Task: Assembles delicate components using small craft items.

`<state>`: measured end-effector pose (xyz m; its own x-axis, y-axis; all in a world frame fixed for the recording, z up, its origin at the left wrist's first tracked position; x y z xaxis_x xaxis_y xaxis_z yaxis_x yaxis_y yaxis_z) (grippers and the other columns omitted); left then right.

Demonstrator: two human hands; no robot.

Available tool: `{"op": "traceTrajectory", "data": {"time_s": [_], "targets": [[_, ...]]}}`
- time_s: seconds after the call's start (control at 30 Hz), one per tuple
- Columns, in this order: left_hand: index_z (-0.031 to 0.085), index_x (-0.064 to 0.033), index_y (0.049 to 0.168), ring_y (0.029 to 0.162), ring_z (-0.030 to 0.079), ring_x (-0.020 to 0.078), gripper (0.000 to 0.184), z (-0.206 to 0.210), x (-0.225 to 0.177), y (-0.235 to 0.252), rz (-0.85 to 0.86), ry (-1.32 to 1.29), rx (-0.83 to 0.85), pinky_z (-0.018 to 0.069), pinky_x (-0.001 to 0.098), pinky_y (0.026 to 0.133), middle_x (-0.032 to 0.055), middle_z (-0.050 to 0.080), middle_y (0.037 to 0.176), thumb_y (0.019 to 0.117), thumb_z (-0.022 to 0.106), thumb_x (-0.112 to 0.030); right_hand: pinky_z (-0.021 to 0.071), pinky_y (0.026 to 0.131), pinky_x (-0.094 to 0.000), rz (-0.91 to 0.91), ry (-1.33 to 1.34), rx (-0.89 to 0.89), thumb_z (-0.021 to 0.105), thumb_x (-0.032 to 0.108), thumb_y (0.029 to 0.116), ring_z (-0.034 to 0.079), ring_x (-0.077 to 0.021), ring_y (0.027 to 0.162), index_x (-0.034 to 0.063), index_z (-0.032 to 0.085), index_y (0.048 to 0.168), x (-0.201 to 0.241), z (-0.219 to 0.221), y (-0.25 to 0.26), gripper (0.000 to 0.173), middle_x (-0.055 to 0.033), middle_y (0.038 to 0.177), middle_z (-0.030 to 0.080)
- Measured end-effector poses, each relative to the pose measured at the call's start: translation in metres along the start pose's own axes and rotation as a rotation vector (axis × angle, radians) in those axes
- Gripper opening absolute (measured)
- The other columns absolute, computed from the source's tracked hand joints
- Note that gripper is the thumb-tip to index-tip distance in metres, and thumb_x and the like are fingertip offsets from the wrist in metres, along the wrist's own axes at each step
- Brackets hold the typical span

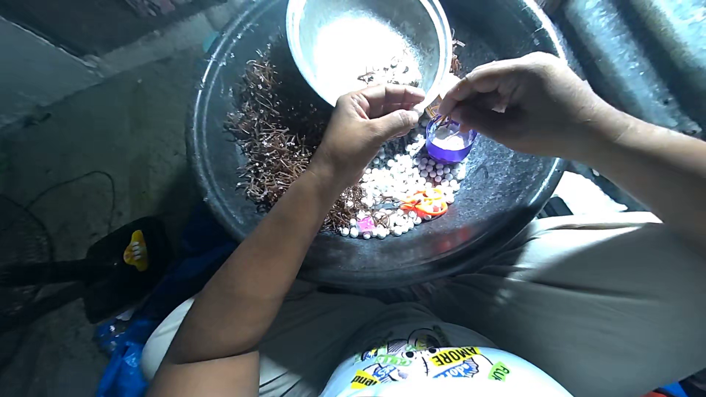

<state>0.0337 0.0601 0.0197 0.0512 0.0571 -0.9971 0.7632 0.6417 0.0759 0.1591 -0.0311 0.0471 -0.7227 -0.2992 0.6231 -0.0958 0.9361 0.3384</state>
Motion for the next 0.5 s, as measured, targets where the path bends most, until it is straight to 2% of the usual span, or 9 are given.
{"op": "traceTrajectory", "data": {"time_s": [0.07, 0.13, 0.3, 0.5], "targets": [[0.07, -0.0019, 0.105, 0.08, 0.069, 0.0049, 0.02, 0.001, 0.001, -0.001, -0.017, -0.003, 0.013, 0.0591, 0.0216, 0.079, -0.0014, 0.072, 0.09, 0.0913, 0.061, 0.01, 0.0549, 0.073, -0.0121, -0.018, 0.034, -0.017, 0.063, 0.014, 0.0936, 0.065, 0.0068, 0.077, 0.0075, 0.071, 0.101, 0.001, 0.0, 0.0, 0.013, 0.0033, 0.091, 0.071], [0.069, -0.0014, 0.105, 0.079, 0.07, 0.0055, 0.02, 0.002, 0.001, -0.002, -0.045, -0.01, 0.013, 0.0601, 0.0218, 0.078, -0.0006, 0.072, 0.091, 0.0915, 0.061, 0.011, 0.0557, 0.075, -0.0119, -0.033, 0.063, -0.042, 0.067, 0.012, 0.0939, 0.065, 0.0064, 0.078, 0.0064, 0.071, 0.1, 0.004, -0.002, 0.0, 0.009, 0.0033, 0.09, 0.071], [0.069, -0.0007, 0.105, 0.08, 0.071, 0.0063, 0.02, 0.003, 0.001, -0.002, -0.065, -0.023, 0.014, 0.0611, 0.0226, 0.079, 0.0003, 0.072, 0.091, 0.0915, 0.062, 0.012, 0.0559, 0.078, -0.0117, -0.103, 0.117, -0.115, 0.066, 0.009, 0.096, 0.065, 0.0059, 0.082, 0.0035, 0.069, 0.103, 0.01, -0.007, 0.001, 0.009, 0.0021, 0.094, 0.07], [0.069, -0.0005, 0.105, 0.08, 0.071, 0.0063, 0.019, 0.004, 0.001, -0.002, -0.052, -0.03, 0.029, 0.0608, 0.0223, 0.078, 0.0007, 0.073, 0.092, 0.0916, 0.062, 0.012, 0.0526, 0.076, -0.011, -0.126, 0.097, -0.15, 0.065, 0.011, 0.0975, 0.061, 0.0055, 0.082, 0.0035, 0.069, 0.102, 0.012, -0.008, 0.002, 0.009, 0.0016, 0.095, 0.066]]}}
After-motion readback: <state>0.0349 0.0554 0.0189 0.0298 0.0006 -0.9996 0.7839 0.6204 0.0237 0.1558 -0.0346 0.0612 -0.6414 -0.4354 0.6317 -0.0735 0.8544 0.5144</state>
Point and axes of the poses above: each hand's wrist, its own y-axis towards the middle knuckle, its own z-axis out of the palm, x = y × z, the point moved 9 cm from there along y, towards the middle knuckle
